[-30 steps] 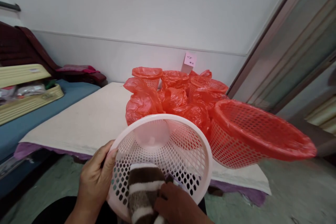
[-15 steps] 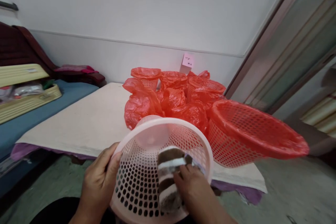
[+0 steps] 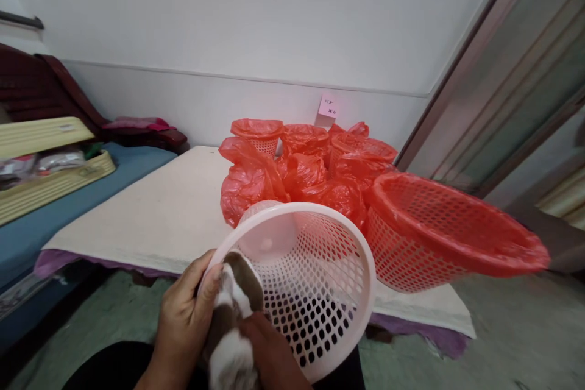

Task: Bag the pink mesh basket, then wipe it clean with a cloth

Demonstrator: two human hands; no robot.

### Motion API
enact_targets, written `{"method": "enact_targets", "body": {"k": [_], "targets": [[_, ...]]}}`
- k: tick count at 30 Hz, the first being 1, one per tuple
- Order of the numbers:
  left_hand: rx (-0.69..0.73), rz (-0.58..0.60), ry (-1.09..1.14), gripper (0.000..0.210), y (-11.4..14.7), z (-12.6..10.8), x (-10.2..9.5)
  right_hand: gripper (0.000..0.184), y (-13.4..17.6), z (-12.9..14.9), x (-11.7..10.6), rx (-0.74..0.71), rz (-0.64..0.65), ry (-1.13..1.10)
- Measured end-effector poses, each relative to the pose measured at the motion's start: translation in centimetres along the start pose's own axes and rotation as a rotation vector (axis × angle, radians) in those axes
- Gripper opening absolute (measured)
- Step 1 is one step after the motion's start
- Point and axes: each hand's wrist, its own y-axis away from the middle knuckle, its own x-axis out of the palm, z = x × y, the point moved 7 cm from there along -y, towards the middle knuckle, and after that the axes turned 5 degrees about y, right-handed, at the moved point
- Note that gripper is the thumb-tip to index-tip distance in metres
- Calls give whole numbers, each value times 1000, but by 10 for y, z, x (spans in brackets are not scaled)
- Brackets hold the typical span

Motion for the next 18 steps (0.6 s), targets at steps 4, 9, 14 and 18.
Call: {"method": "enact_targets", "body": {"k": [4, 9, 14, 18], "targets": [[-44, -23, 8, 36, -1, 10, -7, 6, 7, -3, 3, -220, -20, 539], [-139, -32, 92, 38, -8, 17, -9, 14, 19, -12, -6, -298, -56, 698], [-182, 8, 139, 39, -15, 17, -2, 22, 23, -7, 8, -284, -167, 736], [-217, 30, 174, 42, -11, 22, -1, 21, 23, -9, 17, -313, -175, 734]]}}
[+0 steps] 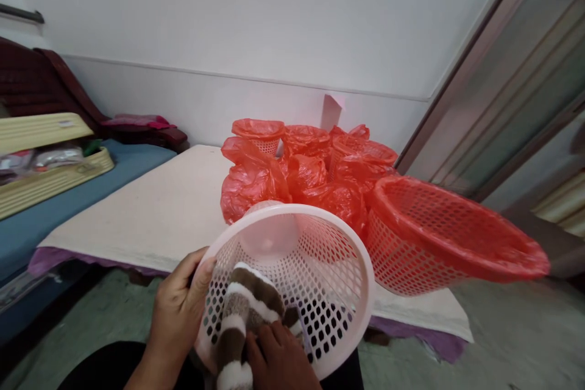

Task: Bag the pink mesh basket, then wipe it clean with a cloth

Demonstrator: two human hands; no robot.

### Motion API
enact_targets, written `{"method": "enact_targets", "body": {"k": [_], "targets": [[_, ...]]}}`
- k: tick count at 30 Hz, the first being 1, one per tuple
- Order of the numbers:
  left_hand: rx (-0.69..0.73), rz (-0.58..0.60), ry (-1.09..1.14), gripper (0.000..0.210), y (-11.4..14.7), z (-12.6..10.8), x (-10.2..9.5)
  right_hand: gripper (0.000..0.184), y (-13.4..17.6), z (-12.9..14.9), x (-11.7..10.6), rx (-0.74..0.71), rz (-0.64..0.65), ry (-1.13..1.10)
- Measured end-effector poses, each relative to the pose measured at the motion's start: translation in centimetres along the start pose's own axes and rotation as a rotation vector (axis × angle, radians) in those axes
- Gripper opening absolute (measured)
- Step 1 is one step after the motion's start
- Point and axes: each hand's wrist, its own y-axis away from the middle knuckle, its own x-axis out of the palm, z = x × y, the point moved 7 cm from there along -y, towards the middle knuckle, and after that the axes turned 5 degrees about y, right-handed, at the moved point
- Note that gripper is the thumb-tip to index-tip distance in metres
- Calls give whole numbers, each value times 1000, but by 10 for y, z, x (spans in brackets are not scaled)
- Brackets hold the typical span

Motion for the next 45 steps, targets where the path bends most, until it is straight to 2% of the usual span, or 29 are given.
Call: {"method": "enact_targets", "body": {"k": [4, 6, 9, 11, 13, 15, 19, 22, 25, 29, 31, 33, 35, 37, 39, 41, 43, 45], "targets": [[-125, -113, 28, 45, 18, 7, -7, 25, -13, -2, -11, 21, 27, -97], [-188, -170, 48, 48, 28, 6, -9, 31, -25, -6, -20, 104, 90, -262], [-242, -229, 71, 50, 36, -4, -15, 47, -46, -9, -33, 221, 206, -624], [-237, -215, 51, 51, 35, -12, -19, 56, -61, -8, -44, 186, 240, -804], [-194, -155, 5, 50, 31, -20, -21, 57, -72, -7, -50, 102, 261, -851], [-129, -92, -36, 46, 28, -27, -21, 50, -76, -10, -40, 46, 336, -728], [-12, -73, -69, 39, 26, -33, -23, 22, -64, -28, 13, 3, 604, -189], [82, -4, -88, 35, 26, -38, -16, 20, -57, -57, 30, 6, 716, 60], [120, 29, -88, 30, 26, -38, -13, 19, -67, -94, 11, 55, 681, 135], [116, 23, -57, 29, 24, -35, -11, 28, -82, -124, -32, 83, 494, 223], [106, 12, -38, 29, 23, -35, -10, 26, -76, -125, -33, 100, 515, 229], [92, 13, -28, 30, 23, -36, -8, 24, -62, -121, -20, 148, 621, 184], [75, 26, -30, 31, 24, -37, -6, 26, -47, -116, -6, 238, 703, 45], [49, 17, -36, 34, 25, -35, -6, 27, -39, -111, 2, 333, 698, -233], [1, -26, -30, 38, 23, -29, -11, 24, -36, -113, 3, 492, 617, -582], [-53, -64, -11, 42, 21, -21, -15, 24, -30, -121, 1, 750, 504, -936], [-102, -93, 12, 45, 20, -15, -17, 33, -20, -124, 1, 1038, 399, -1278], [-131, -115, 31, 46, 20, -12, -18, 42, -12, -112, 1, 1219, 332, -1563]]}}
